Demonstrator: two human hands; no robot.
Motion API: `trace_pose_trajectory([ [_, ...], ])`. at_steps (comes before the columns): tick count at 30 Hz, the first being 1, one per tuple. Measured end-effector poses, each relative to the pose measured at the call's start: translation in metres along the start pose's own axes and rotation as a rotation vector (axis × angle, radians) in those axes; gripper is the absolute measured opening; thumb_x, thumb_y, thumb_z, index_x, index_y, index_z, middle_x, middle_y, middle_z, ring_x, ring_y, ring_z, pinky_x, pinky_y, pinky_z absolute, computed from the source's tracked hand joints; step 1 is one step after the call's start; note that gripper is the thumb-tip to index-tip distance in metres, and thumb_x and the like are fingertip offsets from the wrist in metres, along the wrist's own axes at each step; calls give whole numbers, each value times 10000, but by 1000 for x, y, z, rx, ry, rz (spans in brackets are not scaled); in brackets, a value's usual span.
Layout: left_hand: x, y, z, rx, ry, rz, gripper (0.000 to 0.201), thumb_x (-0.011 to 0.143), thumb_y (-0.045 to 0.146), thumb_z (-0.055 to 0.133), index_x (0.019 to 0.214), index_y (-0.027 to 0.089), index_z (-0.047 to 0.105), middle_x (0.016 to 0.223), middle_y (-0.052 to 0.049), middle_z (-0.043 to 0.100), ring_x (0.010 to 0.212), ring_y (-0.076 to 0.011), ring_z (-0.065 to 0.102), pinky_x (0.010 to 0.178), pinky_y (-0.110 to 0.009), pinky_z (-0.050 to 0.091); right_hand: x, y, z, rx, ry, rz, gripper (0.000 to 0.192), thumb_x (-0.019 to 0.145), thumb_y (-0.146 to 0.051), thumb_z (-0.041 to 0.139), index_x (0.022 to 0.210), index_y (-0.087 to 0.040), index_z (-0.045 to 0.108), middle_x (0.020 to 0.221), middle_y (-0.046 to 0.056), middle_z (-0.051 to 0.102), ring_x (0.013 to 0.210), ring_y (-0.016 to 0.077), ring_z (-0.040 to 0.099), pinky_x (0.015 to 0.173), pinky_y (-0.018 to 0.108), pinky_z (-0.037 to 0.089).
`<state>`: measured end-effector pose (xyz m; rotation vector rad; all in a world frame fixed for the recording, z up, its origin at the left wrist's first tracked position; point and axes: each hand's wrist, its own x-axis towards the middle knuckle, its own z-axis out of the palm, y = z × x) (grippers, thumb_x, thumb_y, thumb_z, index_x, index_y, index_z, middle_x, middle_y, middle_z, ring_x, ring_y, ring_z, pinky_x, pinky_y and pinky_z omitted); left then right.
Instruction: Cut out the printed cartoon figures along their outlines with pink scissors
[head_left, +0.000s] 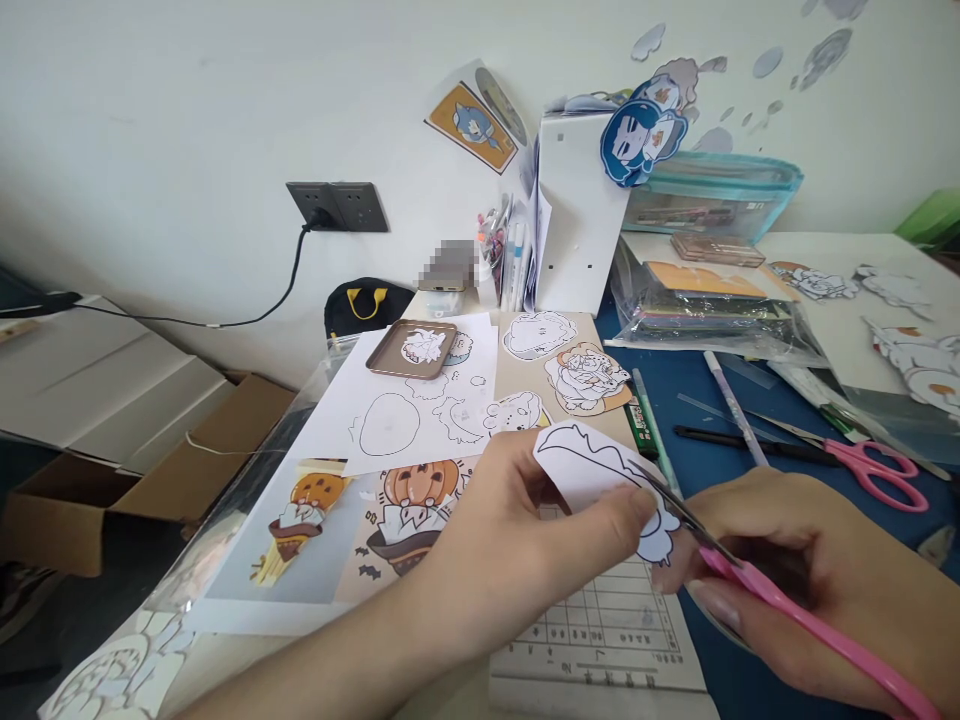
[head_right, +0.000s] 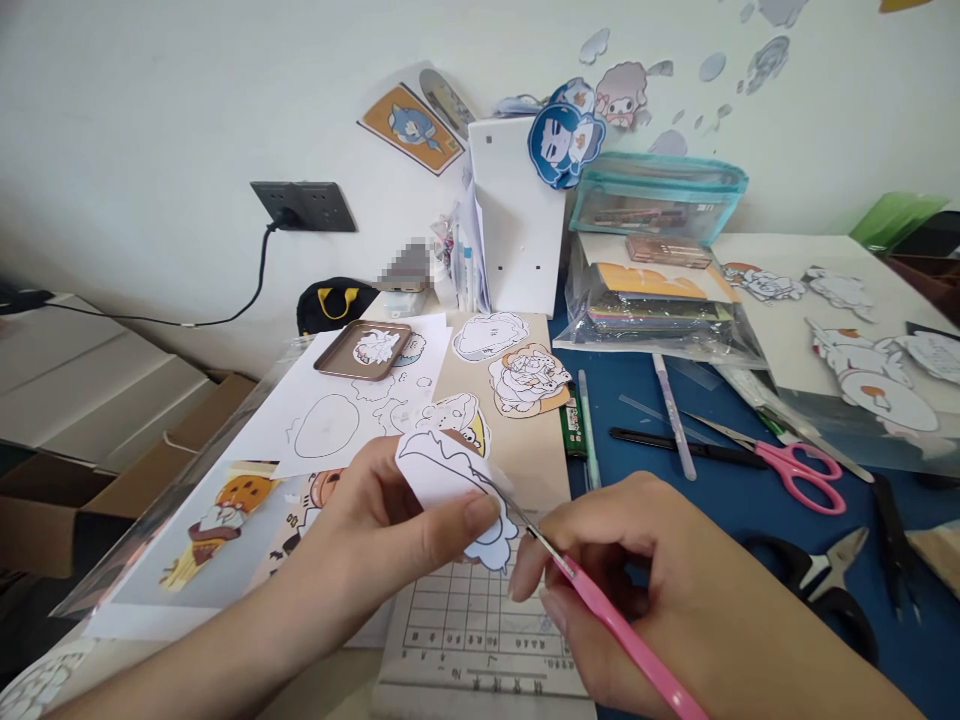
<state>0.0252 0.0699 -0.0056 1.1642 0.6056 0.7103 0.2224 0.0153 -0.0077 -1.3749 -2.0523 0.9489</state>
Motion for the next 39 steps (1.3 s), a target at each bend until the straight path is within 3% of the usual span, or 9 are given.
trace_pose_trajectory([
  [4,3,3,2,-13,35,-21,62,817,203,694,780,157,674,737,13,626,688,-103,549,620,-181,445,0,1,-1,-80,25,-49,273,726,-96,501,769,-290,688,470,-41,604,481,182,650,363,214,464],
  [8,4,7,4,-10,-21,-5,38,792,146,689,765,157,665,771,-4,643,756,-137,571,691,-215,451,-1,3,-4,-119,22,-59,243,737,-107,520,753,-277,692,450,-29,587,539,207,681,353,212,444],
  [17,6,10,4,26,-68,-22,92,811,175,644,729,147,611,689,6,509,711,-141,470,662,-249,393,-2,7,-8,-180,-80,14,228,735,-105,521,736,-250,697,518,-30,608,423,138,556,392,208,429],
  [29,7,10,2,78,-99,-38,108,851,181,590,764,144,642,695,-9,538,716,-153,489,663,-264,395,0,8,-12,-162,-117,45,236,710,-70,544,718,-236,712,537,-20,608,450,133,525,414,215,397],
  [33,8,8,3,29,-21,-15,105,801,225,683,738,152,640,689,4,571,652,-123,487,610,-227,400,3,5,-8,-1,-82,85,171,719,-115,564,731,-228,693,511,-51,498,440,113,422,402,203,357],
  [36,8,7,6,-64,62,53,122,813,218,682,717,159,637,670,18,581,606,-95,467,548,-192,379,7,0,1,92,21,84,145,702,-117,554,700,-223,652,490,-78,389,422,100,326,368,192,293],
  [39,7,6,9,-119,111,90,124,832,205,668,719,155,652,662,21,591,591,-84,463,523,-179,370,11,-4,8,47,141,4,137,689,-113,554,665,-228,625,460,-84,407,385,92,356,367,186,320],
])
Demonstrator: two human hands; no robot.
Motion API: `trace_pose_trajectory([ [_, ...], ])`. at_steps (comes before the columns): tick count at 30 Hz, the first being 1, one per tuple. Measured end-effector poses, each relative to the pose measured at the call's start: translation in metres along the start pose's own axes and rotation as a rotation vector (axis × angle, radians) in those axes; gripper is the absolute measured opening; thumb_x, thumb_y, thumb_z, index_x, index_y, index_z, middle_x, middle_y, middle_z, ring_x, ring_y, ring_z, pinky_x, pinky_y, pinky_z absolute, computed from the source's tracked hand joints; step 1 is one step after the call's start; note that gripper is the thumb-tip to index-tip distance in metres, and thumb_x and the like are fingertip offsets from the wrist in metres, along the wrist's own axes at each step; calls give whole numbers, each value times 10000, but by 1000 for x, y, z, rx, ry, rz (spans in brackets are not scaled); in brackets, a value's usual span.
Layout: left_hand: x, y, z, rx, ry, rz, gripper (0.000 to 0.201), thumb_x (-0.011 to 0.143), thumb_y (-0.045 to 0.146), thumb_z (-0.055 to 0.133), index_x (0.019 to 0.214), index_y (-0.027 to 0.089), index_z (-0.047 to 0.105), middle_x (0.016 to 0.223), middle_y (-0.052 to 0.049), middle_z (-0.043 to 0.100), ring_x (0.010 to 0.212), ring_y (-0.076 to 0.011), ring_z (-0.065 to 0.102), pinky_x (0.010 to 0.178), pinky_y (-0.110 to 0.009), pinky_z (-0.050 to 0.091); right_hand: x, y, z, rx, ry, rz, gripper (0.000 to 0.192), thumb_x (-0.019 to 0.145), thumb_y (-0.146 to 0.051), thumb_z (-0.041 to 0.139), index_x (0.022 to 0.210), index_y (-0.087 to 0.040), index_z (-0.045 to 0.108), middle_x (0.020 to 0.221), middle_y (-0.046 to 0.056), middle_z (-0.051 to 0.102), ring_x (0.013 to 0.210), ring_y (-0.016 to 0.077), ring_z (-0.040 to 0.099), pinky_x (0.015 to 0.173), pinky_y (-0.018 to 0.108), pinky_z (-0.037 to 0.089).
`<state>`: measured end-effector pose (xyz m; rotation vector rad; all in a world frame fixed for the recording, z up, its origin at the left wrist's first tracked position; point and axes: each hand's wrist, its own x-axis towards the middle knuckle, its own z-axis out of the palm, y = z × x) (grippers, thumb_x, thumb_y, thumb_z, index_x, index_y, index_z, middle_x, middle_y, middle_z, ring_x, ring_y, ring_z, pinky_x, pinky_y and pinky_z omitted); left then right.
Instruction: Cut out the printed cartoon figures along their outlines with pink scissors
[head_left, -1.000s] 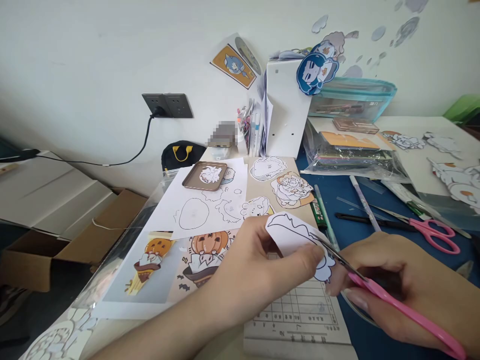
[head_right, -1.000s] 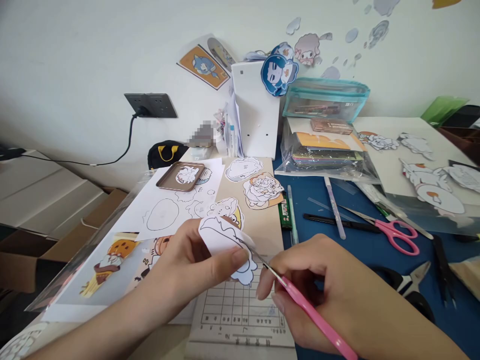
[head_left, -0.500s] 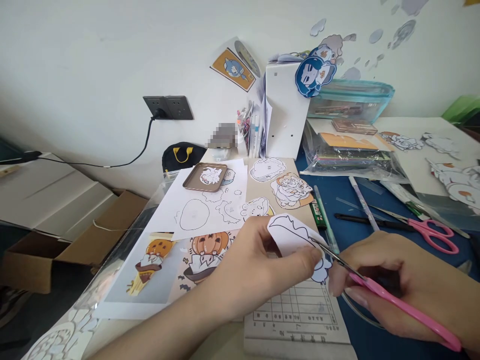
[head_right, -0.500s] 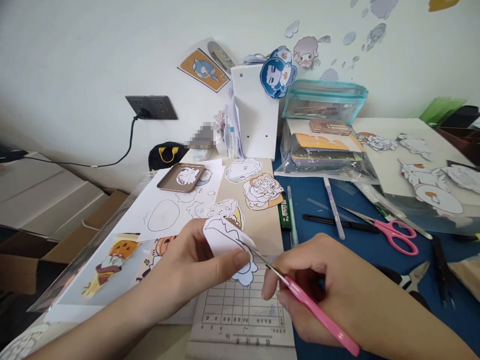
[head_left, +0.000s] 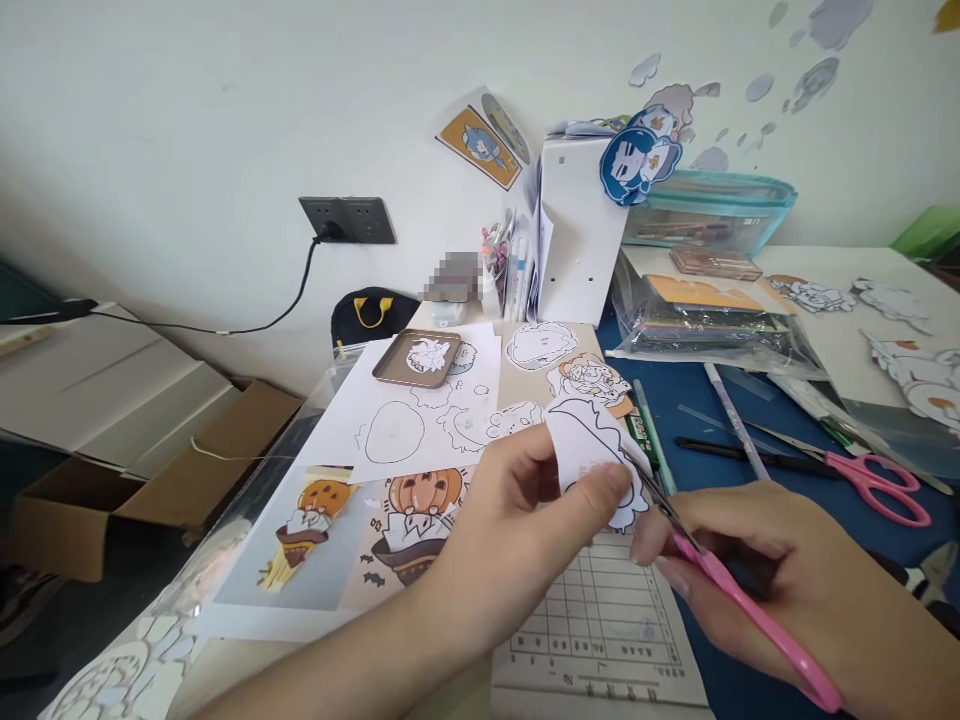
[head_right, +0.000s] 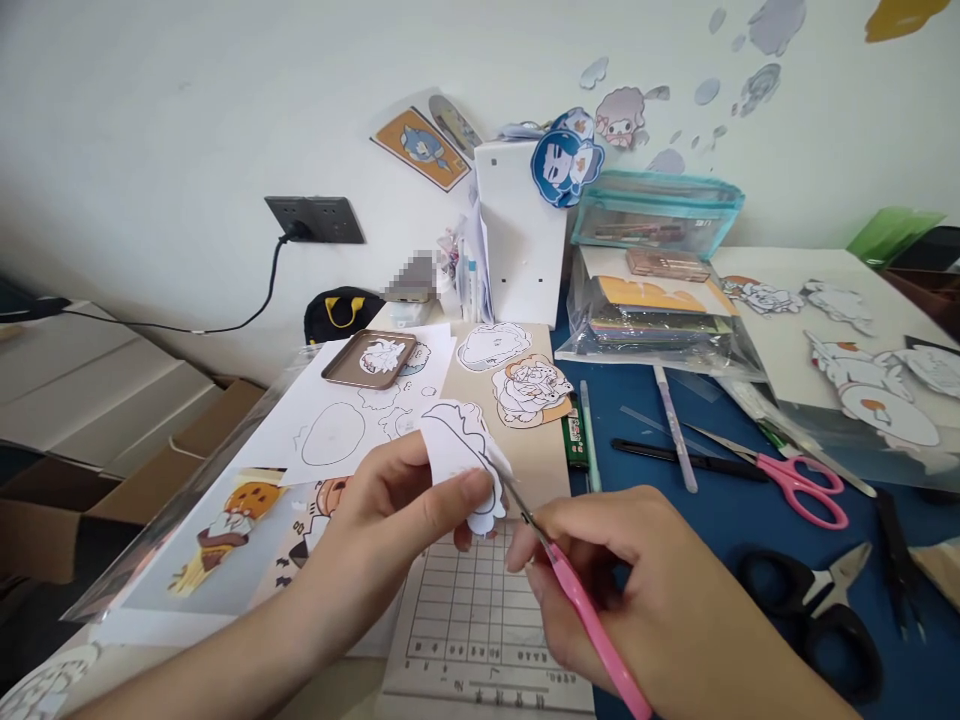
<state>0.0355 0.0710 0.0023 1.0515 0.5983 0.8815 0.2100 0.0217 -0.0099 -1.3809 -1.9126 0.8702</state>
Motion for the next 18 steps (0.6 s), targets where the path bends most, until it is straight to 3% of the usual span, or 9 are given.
trace_pose_trajectory([
  [8,-2,-3,0,-36,4,14,146,866,194,638,728,150,651,660,22,589,601,-75,472,538,-172,375,-5,5,1,-49,11,28,116,743,-160,589,703,-268,610,484,-79,538,396,115,522,422,199,451],
  [12,-2,-1,1,-35,-17,16,131,865,167,631,737,149,652,676,30,590,609,-66,470,531,-158,373,-17,15,-2,9,-35,-25,159,764,-221,655,856,-339,602,659,-61,630,536,149,628,488,214,541],
  [14,-2,0,1,-21,-25,11,124,856,165,642,734,142,648,674,31,590,607,-61,468,534,-153,375,-22,17,-1,100,-31,-34,215,775,-306,666,952,-397,583,718,-67,637,566,152,634,505,221,569],
  [18,-2,1,0,16,-58,-10,135,862,180,639,737,129,650,662,28,584,611,-56,479,552,-141,390,-24,15,0,141,20,-26,200,795,-409,663,970,-429,568,746,-69,637,585,152,639,521,222,599],
])
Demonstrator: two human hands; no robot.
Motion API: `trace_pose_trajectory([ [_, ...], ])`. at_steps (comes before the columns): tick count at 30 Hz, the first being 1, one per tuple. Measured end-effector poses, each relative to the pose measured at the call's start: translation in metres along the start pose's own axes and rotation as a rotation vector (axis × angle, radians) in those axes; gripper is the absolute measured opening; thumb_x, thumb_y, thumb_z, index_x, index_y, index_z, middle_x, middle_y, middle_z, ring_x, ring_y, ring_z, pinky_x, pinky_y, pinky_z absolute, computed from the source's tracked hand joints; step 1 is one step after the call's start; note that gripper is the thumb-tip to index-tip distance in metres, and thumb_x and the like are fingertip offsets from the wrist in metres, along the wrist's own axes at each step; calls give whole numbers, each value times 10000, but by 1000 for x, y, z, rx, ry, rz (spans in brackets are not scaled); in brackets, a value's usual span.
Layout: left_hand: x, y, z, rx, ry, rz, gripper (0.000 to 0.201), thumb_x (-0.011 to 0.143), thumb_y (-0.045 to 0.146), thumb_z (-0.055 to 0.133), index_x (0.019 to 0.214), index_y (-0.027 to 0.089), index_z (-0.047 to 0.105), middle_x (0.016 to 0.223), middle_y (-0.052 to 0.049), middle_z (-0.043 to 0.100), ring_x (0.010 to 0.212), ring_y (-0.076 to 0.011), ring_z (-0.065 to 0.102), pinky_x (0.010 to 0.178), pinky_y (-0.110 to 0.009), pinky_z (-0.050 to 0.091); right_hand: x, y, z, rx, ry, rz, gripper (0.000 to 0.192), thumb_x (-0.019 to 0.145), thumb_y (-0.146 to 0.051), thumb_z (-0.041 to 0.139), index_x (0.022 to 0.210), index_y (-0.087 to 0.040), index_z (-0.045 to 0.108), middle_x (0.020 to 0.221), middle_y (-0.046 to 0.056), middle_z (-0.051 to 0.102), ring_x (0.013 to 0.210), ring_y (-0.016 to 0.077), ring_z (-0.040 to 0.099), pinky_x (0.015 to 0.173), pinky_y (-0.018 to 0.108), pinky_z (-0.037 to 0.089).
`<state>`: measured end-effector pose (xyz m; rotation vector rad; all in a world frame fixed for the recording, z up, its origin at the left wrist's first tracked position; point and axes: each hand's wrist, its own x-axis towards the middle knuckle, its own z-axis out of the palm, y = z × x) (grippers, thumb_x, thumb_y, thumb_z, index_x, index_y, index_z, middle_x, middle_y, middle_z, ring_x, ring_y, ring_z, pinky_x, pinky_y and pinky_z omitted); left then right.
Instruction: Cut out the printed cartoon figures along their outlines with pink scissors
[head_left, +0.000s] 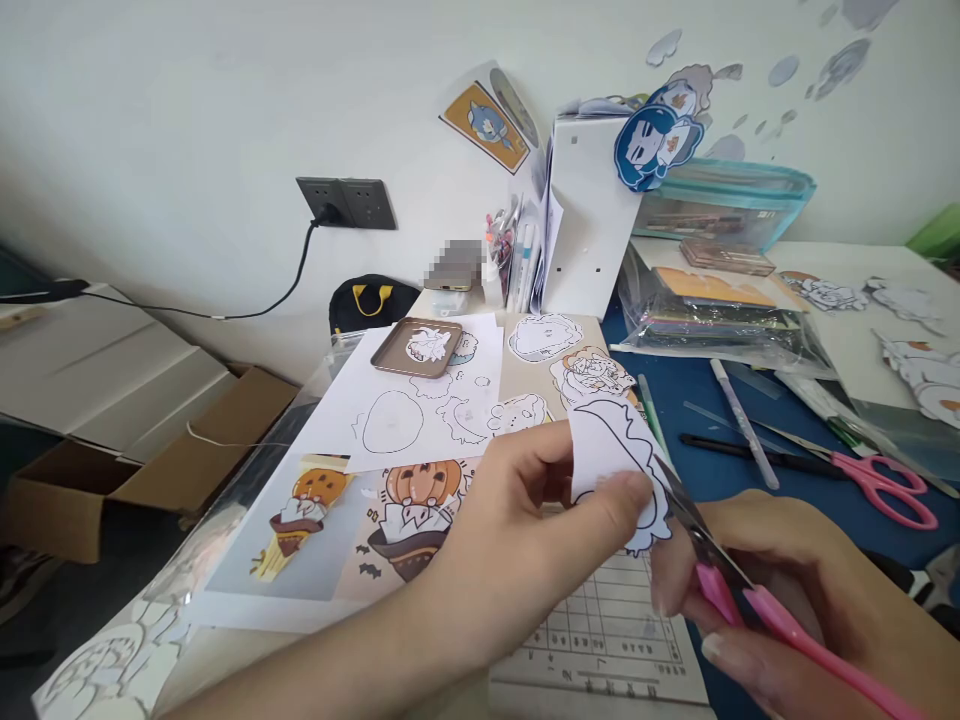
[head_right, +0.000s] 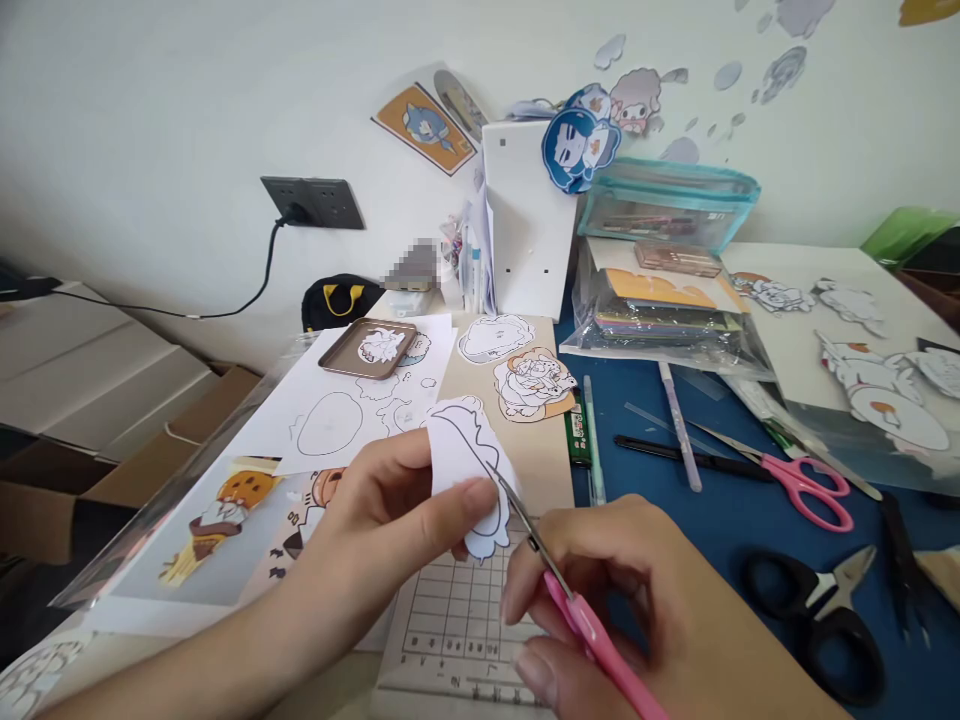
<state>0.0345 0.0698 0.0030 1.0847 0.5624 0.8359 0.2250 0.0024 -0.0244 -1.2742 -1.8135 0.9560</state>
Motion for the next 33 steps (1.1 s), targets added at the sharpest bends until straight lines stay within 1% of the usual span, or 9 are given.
trace_pose_trajectory([
  [5,-4,-2,-4,64,-43,-7,168,892,193,616,733,150,649,624,42,611,615,-45,510,559,-107,400,4,-1,-7,-91,-85,-104,307,823,-333,654,1066,-453,508,788,-55,682,627,175,705,496,220,616],
  [10,-7,-4,-8,81,-78,-10,146,916,172,587,805,172,682,675,48,651,676,-43,611,586,-96,425,4,-1,-5,-133,-36,-107,356,783,-281,686,1057,-440,525,816,-51,684,663,174,726,544,215,629],
  [13,-8,-6,-9,82,-84,-12,145,919,156,580,826,182,688,691,52,666,692,-42,634,582,-92,426,3,-2,-1,-137,-3,-82,364,747,-250,702,1023,-438,557,803,-63,681,657,159,721,556,197,622],
  [15,-8,-6,-8,78,-83,-15,150,918,158,581,808,178,682,682,51,660,693,-44,634,571,-92,422,1,-3,-1,-129,38,-51,344,737,-232,700,991,-430,578,794,-68,676,650,149,714,570,193,618],
  [18,-6,-5,-6,78,-85,-19,181,912,173,589,745,160,657,666,44,642,689,-46,618,566,-95,417,0,-3,-4,-121,30,-65,353,711,-196,727,966,-410,609,773,-66,685,629,146,710,553,187,605],
  [20,-5,-4,-4,77,-87,-21,199,907,182,595,716,151,639,664,40,631,676,-45,597,570,-100,415,2,-4,-4,-119,40,-51,335,682,-183,749,944,-368,652,754,-41,695,617,165,707,541,207,600],
  [24,-4,-3,-3,65,-88,-22,219,907,197,589,695,148,615,666,34,619,651,-48,556,574,-117,407,10,-11,4,-122,138,60,222,656,-248,761,873,-281,726,705,15,689,611,216,686,521,276,589],
  [28,-3,-2,-3,75,-87,-17,234,900,211,593,676,145,595,643,28,590,626,-61,507,562,-144,385,15,-19,12,-135,156,89,176,658,-285,759,832,-272,742,680,18,680,624,219,678,530,283,584],
  [33,-2,-2,-3,109,-94,-11,228,900,227,585,690,141,604,635,21,550,607,-75,445,559,-177,365,9,-22,8,-133,147,121,117,658,-222,734,767,-264,734,682,12,679,627,202,675,534,262,583],
])
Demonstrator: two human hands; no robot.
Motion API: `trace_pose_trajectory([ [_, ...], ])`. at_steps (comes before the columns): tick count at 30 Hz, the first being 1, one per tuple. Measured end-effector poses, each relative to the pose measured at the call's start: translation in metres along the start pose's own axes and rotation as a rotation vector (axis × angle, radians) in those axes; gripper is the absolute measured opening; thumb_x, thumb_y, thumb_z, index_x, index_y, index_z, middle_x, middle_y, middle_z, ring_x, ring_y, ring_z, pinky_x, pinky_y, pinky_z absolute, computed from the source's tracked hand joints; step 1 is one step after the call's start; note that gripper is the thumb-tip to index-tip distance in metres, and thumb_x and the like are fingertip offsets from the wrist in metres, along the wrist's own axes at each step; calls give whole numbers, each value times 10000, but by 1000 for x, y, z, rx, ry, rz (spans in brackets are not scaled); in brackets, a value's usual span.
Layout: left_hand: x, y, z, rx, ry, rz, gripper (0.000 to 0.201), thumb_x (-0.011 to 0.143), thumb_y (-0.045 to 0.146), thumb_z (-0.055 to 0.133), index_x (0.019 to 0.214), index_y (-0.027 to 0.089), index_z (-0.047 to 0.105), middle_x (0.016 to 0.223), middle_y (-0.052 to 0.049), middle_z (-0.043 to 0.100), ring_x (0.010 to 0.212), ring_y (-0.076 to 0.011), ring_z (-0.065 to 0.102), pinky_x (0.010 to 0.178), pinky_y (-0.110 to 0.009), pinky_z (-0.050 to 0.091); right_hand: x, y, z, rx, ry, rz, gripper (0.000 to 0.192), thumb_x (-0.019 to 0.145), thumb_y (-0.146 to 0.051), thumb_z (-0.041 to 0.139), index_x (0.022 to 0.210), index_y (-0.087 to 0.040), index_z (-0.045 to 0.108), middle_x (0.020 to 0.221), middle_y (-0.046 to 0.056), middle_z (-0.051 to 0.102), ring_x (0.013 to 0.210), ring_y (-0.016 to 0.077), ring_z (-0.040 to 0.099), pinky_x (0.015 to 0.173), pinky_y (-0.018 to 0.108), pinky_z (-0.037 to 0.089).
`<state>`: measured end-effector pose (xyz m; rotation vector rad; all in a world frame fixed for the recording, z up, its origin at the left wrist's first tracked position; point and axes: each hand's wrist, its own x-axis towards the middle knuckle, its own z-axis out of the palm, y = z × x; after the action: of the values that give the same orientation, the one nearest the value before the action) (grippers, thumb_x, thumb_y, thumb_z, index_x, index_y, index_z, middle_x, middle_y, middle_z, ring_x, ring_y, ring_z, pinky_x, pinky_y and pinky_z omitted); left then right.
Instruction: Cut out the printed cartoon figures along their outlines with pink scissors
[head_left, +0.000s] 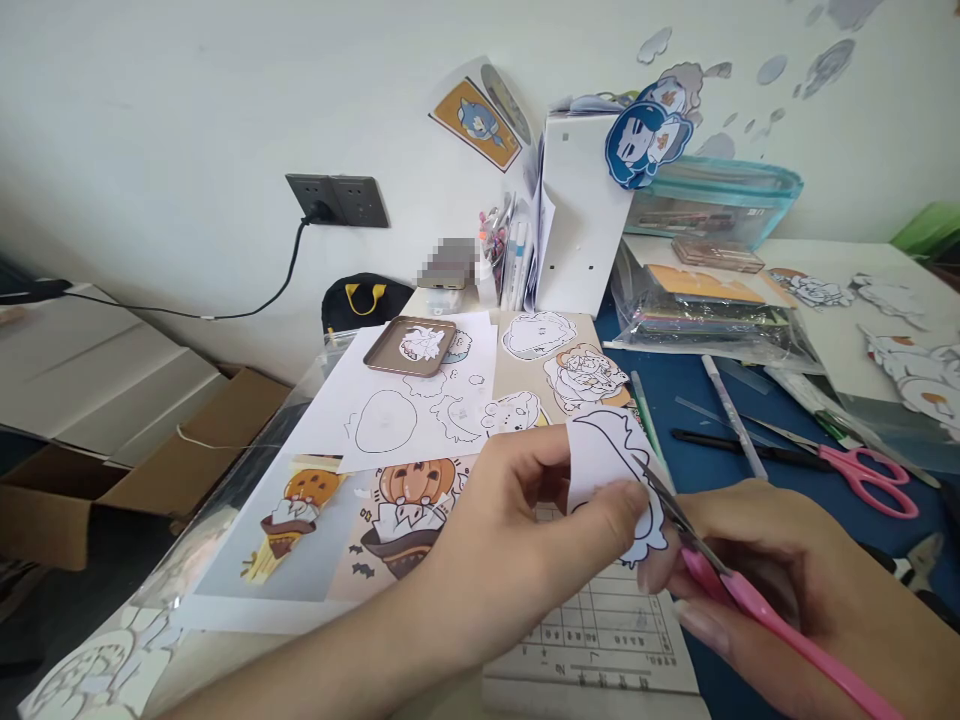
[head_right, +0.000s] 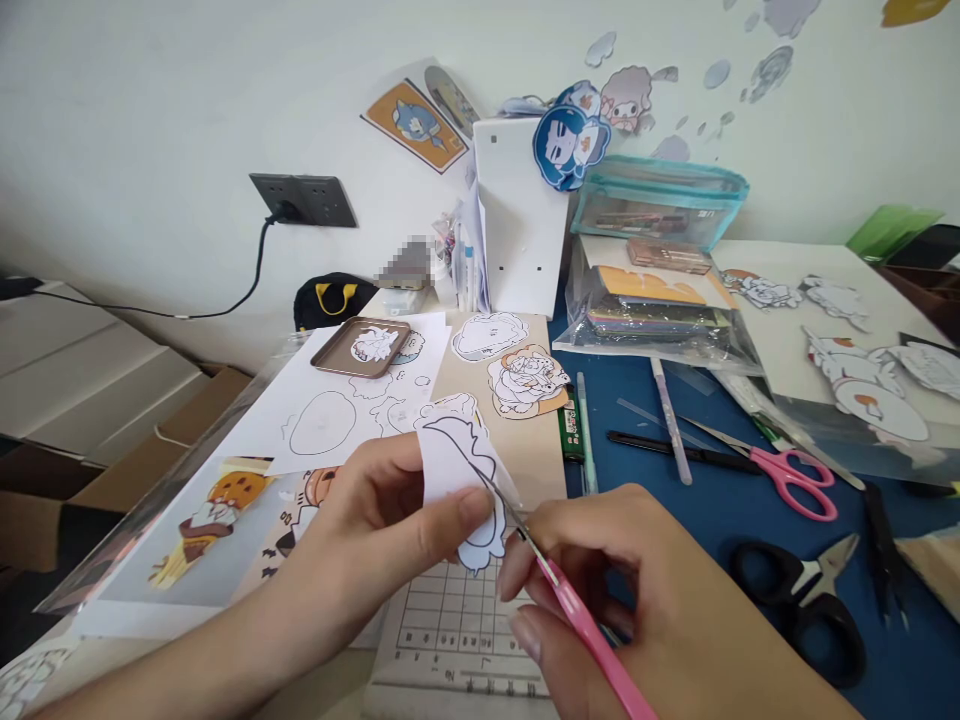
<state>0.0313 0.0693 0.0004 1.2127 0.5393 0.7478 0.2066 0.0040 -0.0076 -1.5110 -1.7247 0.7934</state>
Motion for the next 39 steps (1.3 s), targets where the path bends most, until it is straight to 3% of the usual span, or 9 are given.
trace_pose_trajectory([
  [9,-3,0,-3,2,-28,13,226,916,174,566,694,155,603,678,38,622,652,-56,521,577,-134,387,-2,1,-5,57,-23,79,251,667,-138,632,742,-367,703,733,-69,685,674,138,672,559,181,566],
  [20,4,16,2,-40,2,-130,203,802,42,632,634,144,582,618,27,599,625,-83,499,531,-147,385,-1,4,-7,16,-21,17,271,663,-108,605,724,-353,702,701,-73,696,636,128,667,512,160,537],
  [33,3,14,2,-30,-13,-125,203,811,62,603,633,141,545,652,25,541,628,-78,453,543,-154,378,6,9,-17,-150,-151,-162,261,694,-118,600,781,-352,676,700,-61,716,585,145,700,444,158,549],
  [39,3,11,-1,-19,-6,-108,184,823,115,610,649,141,557,665,22,526,618,-78,441,529,-165,363,8,7,-16,-163,-180,-142,241,708,-114,552,744,-320,672,653,-42,698,557,158,686,418,180,533],
])
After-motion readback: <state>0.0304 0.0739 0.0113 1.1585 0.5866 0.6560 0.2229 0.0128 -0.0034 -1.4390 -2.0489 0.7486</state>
